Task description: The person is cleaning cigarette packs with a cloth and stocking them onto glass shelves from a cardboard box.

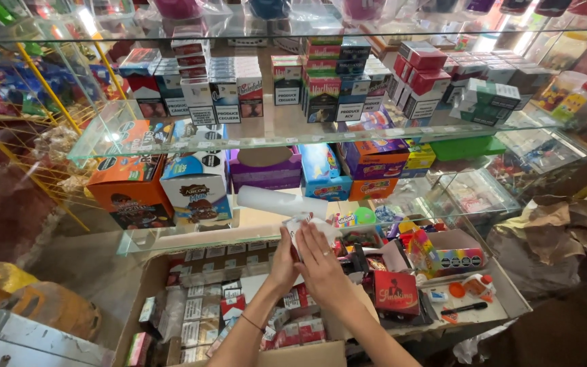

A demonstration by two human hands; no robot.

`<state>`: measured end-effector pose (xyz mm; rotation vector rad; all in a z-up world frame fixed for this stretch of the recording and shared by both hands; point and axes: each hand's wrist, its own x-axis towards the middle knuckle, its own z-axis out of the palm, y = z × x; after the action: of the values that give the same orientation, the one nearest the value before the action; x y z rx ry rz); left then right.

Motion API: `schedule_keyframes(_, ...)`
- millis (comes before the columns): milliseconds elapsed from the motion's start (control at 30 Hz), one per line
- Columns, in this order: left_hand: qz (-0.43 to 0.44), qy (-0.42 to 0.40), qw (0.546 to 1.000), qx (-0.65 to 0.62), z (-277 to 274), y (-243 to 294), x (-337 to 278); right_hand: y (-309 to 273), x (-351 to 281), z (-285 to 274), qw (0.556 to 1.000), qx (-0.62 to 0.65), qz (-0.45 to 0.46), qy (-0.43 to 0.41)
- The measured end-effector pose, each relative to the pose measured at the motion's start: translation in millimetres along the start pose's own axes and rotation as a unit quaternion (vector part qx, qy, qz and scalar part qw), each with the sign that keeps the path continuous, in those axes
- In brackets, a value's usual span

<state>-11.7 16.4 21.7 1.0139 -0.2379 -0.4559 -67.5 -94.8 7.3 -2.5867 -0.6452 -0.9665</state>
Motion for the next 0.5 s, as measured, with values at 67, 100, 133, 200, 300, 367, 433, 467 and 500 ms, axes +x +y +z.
schedule_keyframes(67,0.011,-0.018,1.000,-0.015,-3,-4,2,9,-17,10,1.000,0.005,0.004,0.000)
schedule_keyframes(100,0.023,-0.037,0.999,-0.031,-3,-5,4,14,-25,15,1.000,0.010,0.008,0.002)
schedule_keyframes(133,0.024,-0.037,0.999,-0.030,-5,-10,6,10,-26,2,1.000,0.010,0.008,0.002)
schedule_keyframes(200,0.040,0.005,0.997,-0.062,-10,-18,11,3,-25,-25,0.980,0.148,0.082,-0.109)
schedule_keyframes(300,-0.010,0.112,0.991,-0.074,1,2,7,-1,-20,-49,0.941,0.260,0.161,-0.146)
schedule_keyframes(367,-0.011,0.126,0.990,-0.069,1,7,8,2,-24,-49,0.941,0.268,0.183,-0.093)
schedule_keyframes(433,-0.016,0.140,0.988,-0.065,1,10,6,-1,-20,-50,0.937,0.275,0.209,-0.041)
schedule_keyframes(467,-0.019,0.131,0.989,-0.066,2,12,4,-5,-14,-53,0.941,0.278,0.191,0.022)
schedule_keyframes(500,-0.022,0.122,0.990,-0.066,3,14,2,-9,-8,-56,0.941,0.280,0.173,0.085)
